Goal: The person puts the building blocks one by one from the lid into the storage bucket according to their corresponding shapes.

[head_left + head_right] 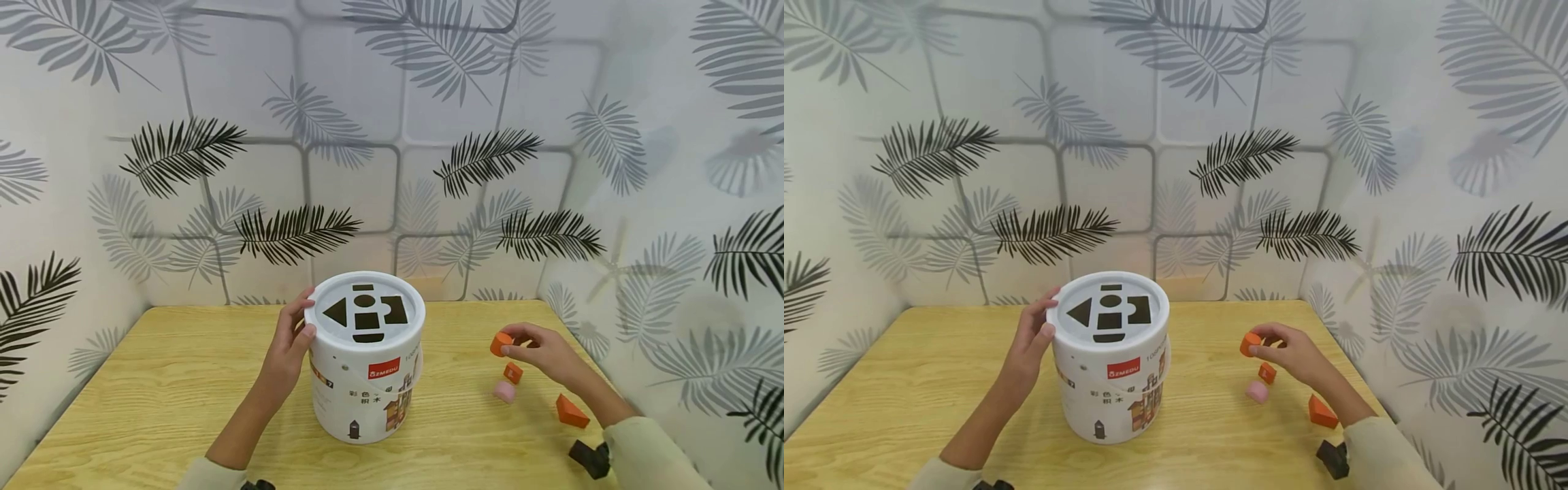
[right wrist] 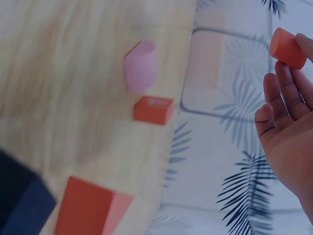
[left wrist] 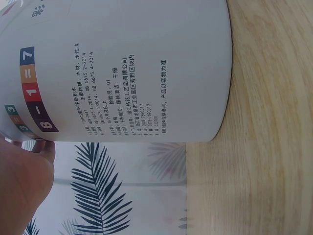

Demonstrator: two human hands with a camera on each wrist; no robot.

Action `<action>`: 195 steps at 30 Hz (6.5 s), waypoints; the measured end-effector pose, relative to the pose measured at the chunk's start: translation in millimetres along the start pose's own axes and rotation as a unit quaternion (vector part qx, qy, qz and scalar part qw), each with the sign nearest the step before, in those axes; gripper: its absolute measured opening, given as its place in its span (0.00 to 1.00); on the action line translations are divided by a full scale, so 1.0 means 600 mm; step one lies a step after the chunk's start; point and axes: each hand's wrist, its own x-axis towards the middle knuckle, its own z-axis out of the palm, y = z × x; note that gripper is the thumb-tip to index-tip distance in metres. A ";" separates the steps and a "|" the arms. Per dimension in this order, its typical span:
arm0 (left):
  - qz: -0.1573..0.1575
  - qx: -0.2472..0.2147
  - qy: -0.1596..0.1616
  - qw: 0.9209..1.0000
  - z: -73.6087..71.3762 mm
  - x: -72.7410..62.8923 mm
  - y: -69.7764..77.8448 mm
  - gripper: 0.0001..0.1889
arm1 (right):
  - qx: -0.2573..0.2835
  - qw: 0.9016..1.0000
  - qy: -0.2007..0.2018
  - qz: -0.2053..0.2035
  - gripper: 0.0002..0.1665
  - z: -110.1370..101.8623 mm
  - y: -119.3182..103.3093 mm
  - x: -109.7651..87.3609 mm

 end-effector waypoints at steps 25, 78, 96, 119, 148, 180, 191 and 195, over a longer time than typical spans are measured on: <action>0.003 -0.008 -0.005 1.000 -0.001 0.000 -0.001 0.21 | 0.013 0.992 0.012 -0.126 0.20 0.036 -0.216 0.052; 0.000 -0.010 -0.002 1.000 0.002 -0.001 0.007 0.22 | -0.046 0.987 0.017 -0.153 0.21 0.079 -0.260 0.121; -0.004 -0.016 -0.003 1.000 0.001 -0.001 0.003 0.21 | -0.076 0.994 0.022 -0.080 0.25 0.031 -0.064 0.029; -0.007 -0.025 -0.004 1.000 0.003 -0.003 0.007 0.21 | -0.117 0.992 0.049 -0.009 0.20 0.035 0.105 -0.016; 0.002 -0.020 -0.008 1.000 0.002 -0.001 0.006 0.22 | -0.114 0.992 0.031 0.039 0.18 0.052 0.126 -0.010; -0.019 -0.004 -0.019 1.000 0.004 0.000 0.011 0.22 | -0.053 0.991 0.112 -0.045 0.22 0.011 -0.082 0.039; -0.019 -0.018 -0.020 0.999 0.008 0.004 0.009 0.22 | -0.026 0.990 0.081 -0.112 0.21 0.024 -0.222 0.078; -0.021 -0.015 -0.019 0.999 0.004 0.001 0.009 0.22 | -0.022 0.991 0.053 -0.119 0.20 0.045 -0.259 0.103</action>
